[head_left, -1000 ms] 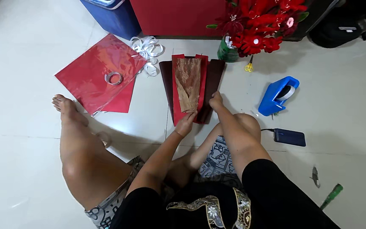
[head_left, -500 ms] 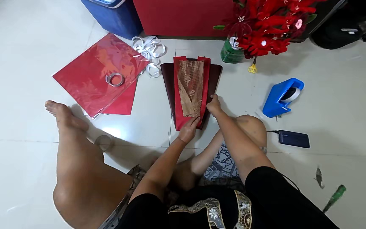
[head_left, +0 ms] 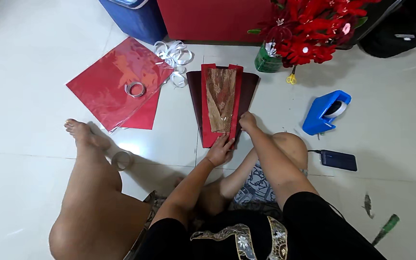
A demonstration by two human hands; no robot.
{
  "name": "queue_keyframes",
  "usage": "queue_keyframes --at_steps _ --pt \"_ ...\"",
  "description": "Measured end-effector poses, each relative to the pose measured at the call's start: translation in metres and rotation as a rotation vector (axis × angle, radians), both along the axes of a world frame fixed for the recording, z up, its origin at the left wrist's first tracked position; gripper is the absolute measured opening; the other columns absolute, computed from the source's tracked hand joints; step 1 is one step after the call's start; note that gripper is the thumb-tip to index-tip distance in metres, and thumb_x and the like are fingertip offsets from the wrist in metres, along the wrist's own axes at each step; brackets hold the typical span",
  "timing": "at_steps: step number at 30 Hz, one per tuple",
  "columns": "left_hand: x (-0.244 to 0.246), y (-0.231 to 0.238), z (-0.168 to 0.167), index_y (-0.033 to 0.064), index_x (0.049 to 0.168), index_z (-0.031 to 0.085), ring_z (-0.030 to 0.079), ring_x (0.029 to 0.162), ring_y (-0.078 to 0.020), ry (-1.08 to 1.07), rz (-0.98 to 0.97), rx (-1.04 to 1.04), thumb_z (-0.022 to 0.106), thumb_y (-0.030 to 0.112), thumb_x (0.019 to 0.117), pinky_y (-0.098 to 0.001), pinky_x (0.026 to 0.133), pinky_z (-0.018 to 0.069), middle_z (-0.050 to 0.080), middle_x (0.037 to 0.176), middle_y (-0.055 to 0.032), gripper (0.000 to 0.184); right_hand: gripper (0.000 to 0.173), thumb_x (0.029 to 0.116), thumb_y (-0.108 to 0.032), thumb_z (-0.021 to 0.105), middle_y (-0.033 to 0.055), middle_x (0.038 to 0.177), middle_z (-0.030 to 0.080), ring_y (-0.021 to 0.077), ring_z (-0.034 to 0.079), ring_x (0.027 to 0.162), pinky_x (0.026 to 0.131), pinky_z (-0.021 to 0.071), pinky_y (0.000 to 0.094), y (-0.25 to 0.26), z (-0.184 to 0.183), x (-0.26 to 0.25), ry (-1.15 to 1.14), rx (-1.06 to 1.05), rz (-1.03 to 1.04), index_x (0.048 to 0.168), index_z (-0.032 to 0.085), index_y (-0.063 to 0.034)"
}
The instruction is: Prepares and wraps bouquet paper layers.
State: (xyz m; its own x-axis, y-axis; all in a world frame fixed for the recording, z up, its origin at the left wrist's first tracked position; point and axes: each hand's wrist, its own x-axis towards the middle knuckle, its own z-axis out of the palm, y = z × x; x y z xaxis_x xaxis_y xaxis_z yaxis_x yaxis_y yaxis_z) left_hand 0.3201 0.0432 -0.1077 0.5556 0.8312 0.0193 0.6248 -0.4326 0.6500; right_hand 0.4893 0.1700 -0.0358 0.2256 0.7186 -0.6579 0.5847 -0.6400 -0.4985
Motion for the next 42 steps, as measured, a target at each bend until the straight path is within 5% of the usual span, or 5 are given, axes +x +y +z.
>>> queue_keyframes --at_steps 17,23,27,33,42 --pt "0.004 0.002 -0.006 0.0020 0.140 0.061 0.041 0.148 -0.0413 0.027 0.004 0.003 0.043 0.012 0.1085 -0.0497 0.124 0.0303 0.047 0.154 -0.0263 0.038 0.038 0.0978 0.003 0.051 0.0278 0.128 0.061 0.0369 0.069 0.108 0.087 0.0597 0.0513 0.004 -0.004 0.000 -0.008 0.024 -0.095 0.135 0.053 0.0021" --pt "0.006 0.002 -0.003 0.0026 0.140 0.061 0.040 0.148 -0.0410 0.024 0.027 -0.023 0.045 0.013 0.1081 -0.0496 0.124 0.0298 0.047 0.154 -0.0261 0.038 0.037 0.0989 0.002 0.051 0.0294 0.132 0.060 0.0404 0.068 0.113 0.090 0.0588 0.0555 0.002 0.002 -0.001 0.002 0.036 -0.081 0.136 0.053 0.0047" --pt "-0.002 0.009 0.012 -0.0008 0.144 0.056 0.033 0.152 -0.0406 0.023 -0.051 -0.119 0.060 0.030 0.1031 -0.0473 0.127 0.0233 0.041 0.158 -0.0273 0.051 0.037 0.0987 0.004 0.050 0.0292 0.131 0.059 0.0401 0.067 0.112 0.089 0.0588 0.0546 0.000 0.005 0.000 0.042 0.029 -0.094 0.136 0.052 0.0048" --pt "-0.017 0.016 0.010 -0.0083 0.134 0.061 0.043 0.147 -0.0365 -0.041 -0.071 -0.097 0.060 0.021 0.1028 -0.0411 0.124 0.0309 0.052 0.150 -0.0260 0.043 0.034 0.0996 0.000 0.052 0.0287 0.130 0.061 0.0391 0.068 0.111 0.090 0.0586 0.0546 0.003 0.004 0.001 0.020 0.014 -0.110 0.133 0.056 0.0053" --pt "-0.010 0.008 0.001 -0.0051 0.128 0.067 0.049 0.142 -0.0382 -0.056 0.001 -0.028 0.061 0.021 0.1021 -0.0423 0.121 0.0364 0.058 0.144 -0.0261 0.037 0.037 0.0942 -0.003 0.062 0.0253 0.119 0.065 0.0352 0.070 0.098 0.083 0.0589 0.0518 0.003 -0.004 0.009 -0.011 -0.009 -0.075 0.130 0.057 0.0028"
